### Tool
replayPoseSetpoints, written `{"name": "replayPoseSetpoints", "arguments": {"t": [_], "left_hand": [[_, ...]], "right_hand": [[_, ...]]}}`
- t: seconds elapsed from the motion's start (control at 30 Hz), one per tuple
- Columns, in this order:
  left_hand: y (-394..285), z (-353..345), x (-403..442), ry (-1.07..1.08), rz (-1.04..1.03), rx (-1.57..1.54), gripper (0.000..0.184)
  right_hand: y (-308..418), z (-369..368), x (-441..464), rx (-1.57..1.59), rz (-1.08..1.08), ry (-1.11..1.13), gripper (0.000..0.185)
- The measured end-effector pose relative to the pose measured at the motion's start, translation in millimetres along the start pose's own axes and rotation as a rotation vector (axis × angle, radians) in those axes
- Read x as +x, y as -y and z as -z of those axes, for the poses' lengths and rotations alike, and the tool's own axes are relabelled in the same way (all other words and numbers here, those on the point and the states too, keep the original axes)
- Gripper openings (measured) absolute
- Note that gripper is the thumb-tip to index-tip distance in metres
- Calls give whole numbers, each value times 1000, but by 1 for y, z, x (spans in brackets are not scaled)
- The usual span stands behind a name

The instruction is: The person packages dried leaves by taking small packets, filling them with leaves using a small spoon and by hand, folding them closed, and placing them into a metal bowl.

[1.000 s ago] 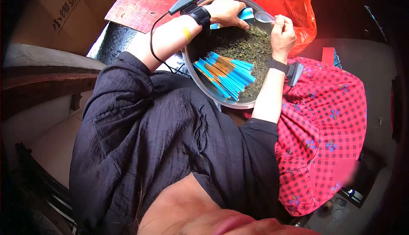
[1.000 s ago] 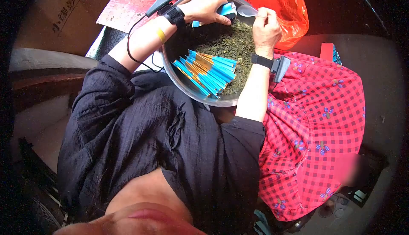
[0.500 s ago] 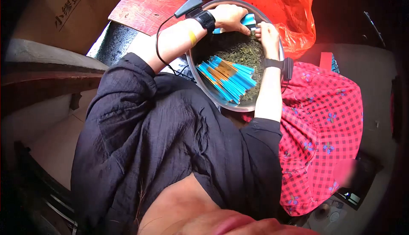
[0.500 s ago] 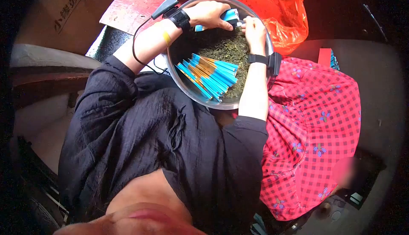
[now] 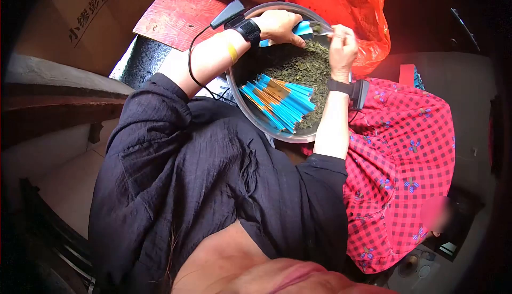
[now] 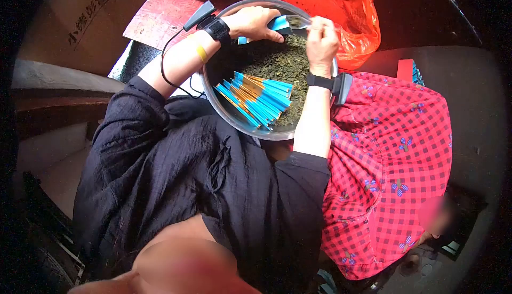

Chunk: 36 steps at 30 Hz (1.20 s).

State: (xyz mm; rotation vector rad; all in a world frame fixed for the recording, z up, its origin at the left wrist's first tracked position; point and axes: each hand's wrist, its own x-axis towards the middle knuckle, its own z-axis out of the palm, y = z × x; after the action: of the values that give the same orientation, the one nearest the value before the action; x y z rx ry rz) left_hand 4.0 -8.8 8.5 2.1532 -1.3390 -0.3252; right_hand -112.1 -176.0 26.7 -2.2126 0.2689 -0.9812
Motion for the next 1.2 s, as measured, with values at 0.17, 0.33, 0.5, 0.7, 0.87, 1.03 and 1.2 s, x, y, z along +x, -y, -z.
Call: {"name": "replayPoseSetpoints", "arguments": {"t": [0.17,0.33,0.5,0.7,0.87,1.03,1.2], "left_hand": [[4,-5,2,-80,-41,38,67],[0,3,-2,-42,-20,-5,65],[3,-3,1,-67,-49,3,65],[4,-3,2,-58,-58,9,64],[8,-7,4,-78,-64,15,64],[6,-4,4,-34,-36,7,64],[2,0,1,-6,-13,3,65]], "right_hand": [[25,-15,-7,-258,428,125,16],[23,-2,-2,-264,314,-35,17],[-1,16,4,-295,44,-69,26],[-39,-15,-13,-580,-77,348,33],[-55,-20,-7,-68,-378,373,31],[-41,-1,7,230,-578,205,27],[-25,9,7,205,-368,34,29]]}}
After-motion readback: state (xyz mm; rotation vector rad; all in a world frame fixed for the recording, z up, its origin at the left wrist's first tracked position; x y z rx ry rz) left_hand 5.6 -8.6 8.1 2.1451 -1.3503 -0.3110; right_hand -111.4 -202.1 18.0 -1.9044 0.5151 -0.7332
